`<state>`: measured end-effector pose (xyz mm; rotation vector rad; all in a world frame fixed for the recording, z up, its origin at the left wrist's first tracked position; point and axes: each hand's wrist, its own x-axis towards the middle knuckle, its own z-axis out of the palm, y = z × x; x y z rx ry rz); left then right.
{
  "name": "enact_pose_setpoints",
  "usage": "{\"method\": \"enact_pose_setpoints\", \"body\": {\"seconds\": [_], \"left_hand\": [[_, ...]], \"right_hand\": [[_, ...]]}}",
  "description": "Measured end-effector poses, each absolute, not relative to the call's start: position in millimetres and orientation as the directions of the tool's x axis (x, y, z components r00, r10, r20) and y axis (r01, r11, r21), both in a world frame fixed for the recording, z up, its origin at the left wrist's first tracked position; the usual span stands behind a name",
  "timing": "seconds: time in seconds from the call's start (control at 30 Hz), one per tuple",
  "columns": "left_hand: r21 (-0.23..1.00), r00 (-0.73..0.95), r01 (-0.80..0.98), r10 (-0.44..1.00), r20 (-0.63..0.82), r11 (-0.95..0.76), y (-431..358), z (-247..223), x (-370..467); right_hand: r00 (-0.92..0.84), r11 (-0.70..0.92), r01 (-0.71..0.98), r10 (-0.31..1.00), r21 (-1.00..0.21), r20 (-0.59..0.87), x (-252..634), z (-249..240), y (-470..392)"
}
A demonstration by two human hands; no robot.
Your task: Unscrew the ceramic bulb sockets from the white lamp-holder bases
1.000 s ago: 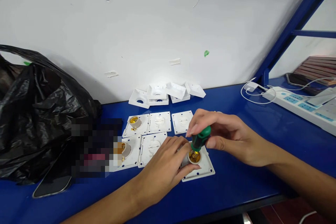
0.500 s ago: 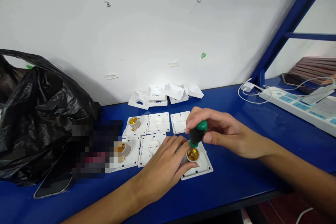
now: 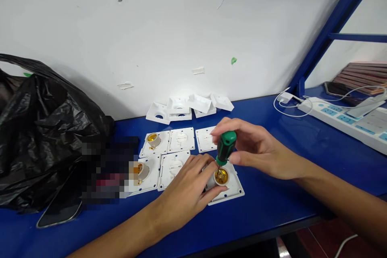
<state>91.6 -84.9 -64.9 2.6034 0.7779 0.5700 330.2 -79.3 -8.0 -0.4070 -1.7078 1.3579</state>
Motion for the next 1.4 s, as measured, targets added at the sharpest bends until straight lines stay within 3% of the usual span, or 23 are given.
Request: {"method": "enact_pose_setpoints", "body": {"seconds": [0.13,0.27,0.43,0.57,0.7,0.87,1.03,1.13,1.3,1.4], "left_hand": [[0.443,0.765,0.435,0.581,0.277,-0.784,-85.5,-64.6,91.1],[0.45,0.764,0.439,0.587,0.269,-0.778,-85.7,-65.1,91.2],[0.444,0.76,0.438,0.586,0.281,-0.782,-85.1,-65.2,91.6],[0.447,0.768,0.438,0.583,0.265,-0.78,-85.5,-64.4,91.6],[0.442,0.766,0.438,0.582,0.272,-0.783,-84.7,-65.4,91.8],[0.447,0.765,0.427,0.578,0.285,-0.786,-83.2,-67.9,91.5],[0.454,0.767,0.419,0.574,0.287,-0.786,-82.9,-67.6,91.0],[0.454,0.766,0.422,0.577,0.283,-0.784,-83.2,-66.4,91.0],[0.438,0.773,0.431,0.573,0.271,-0.789,-84.3,-65.0,91.4],[0.445,0.77,0.436,0.58,0.266,-0.782,-84.9,-64.4,91.4]], "right_hand": [[-0.624,0.283,-0.24,0.688,-0.929,0.371,329.8,-9.3,-79.8],[-0.547,0.395,-0.202,0.714,-0.896,0.438,329.5,-9.9,-81.5],[-0.598,0.342,-0.136,0.72,-0.93,0.353,329.4,-10.4,-83.7],[-0.438,0.529,-0.038,0.754,-0.848,0.49,328.3,-13.5,-83.1],[-0.566,0.411,-0.094,0.727,-0.907,0.388,329.3,-12.1,-83.8],[-0.47,0.538,-0.154,0.698,-0.829,0.541,327.9,-11.0,-84.4],[-0.602,0.444,-0.22,0.638,-0.868,0.48,327.6,-7.0,-85.1],[-0.5,0.534,-0.203,0.664,-0.821,0.556,327.0,-7.9,-84.3],[-0.541,0.509,-0.145,0.677,-0.849,0.499,328.3,-10.8,-83.7],[-0.43,0.639,-0.056,0.678,-0.767,0.596,327.7,-11.7,-84.9]]}}
